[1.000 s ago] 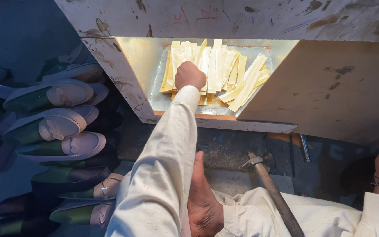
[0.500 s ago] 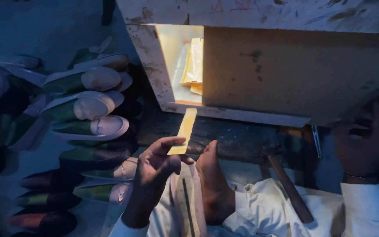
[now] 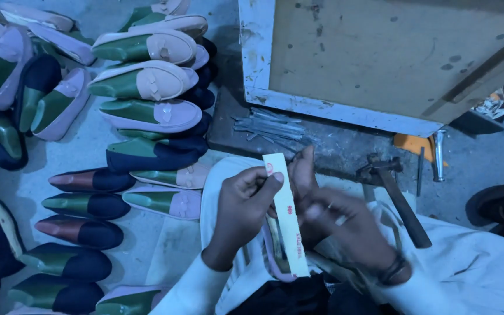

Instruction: The person attaches insoles to shoe bases, applying adhesive-backed strips and using a hammer to secure them.

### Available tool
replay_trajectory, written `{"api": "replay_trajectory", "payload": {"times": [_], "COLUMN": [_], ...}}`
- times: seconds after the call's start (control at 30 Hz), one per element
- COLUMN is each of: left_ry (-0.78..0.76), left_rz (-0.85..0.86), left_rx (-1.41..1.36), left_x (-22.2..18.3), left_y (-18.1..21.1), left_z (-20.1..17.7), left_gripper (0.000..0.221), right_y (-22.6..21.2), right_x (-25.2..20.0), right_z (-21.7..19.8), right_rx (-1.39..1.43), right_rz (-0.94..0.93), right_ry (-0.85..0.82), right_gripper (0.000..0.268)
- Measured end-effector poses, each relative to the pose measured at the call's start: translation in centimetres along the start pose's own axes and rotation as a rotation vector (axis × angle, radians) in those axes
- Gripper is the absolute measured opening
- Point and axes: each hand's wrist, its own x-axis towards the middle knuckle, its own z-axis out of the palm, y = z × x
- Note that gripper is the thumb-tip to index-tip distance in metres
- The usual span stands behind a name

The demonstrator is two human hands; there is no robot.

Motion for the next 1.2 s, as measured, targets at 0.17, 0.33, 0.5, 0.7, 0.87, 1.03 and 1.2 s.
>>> {"api": "replay_trajectory", "payload": {"times": [0.17,0.33,0.5,0.7,0.87,1.03,1.2], "left_ry": [0.041,0.054,0.083,-0.015,-0.026,0.009,-0.063], "left_rz": [-0.172,-0.331,0.096,0.122,0.128,0.219,0.201], "left_rx": [0.034,0.339,0.572,0.598,0.638,0.659,0.658], "left_x": [1.2,2.6,2.7,2.5,2.5,2.8,2.5], "left_y": [-3.2,-6.1,-11.2,-11.2,-11.4,-12.0,-11.3], "left_z": [-0.6,-2.3,-4.7,-4.7,-4.4,-4.4,-4.3], "left_gripper": [0.024,0.062,0.045,0.044,0.043,0.04,0.037], "right_y": [0.3,3.5,3.8,6.1,6.8,6.7,7.1], "right_x": [-1.6,-1.8,-1.6,-1.3,-1.2,-0.9,-1.2], "right_z": [4.1,5.4,5.9,7.0,7.0,7.0,7.0], "right_rx": [0.135,0.097,0.016,0.1,0.084,0.088,0.115], "right_rz": [0.279,0.334,0.396,0.355,0.386,0.367,0.362], "right_ry": [0.024,0.132,0.162,0.152,0.16,0.164,0.167], "right_gripper": [0.039,0.063,0.062,0.062,0.062,0.062,0.059]}}
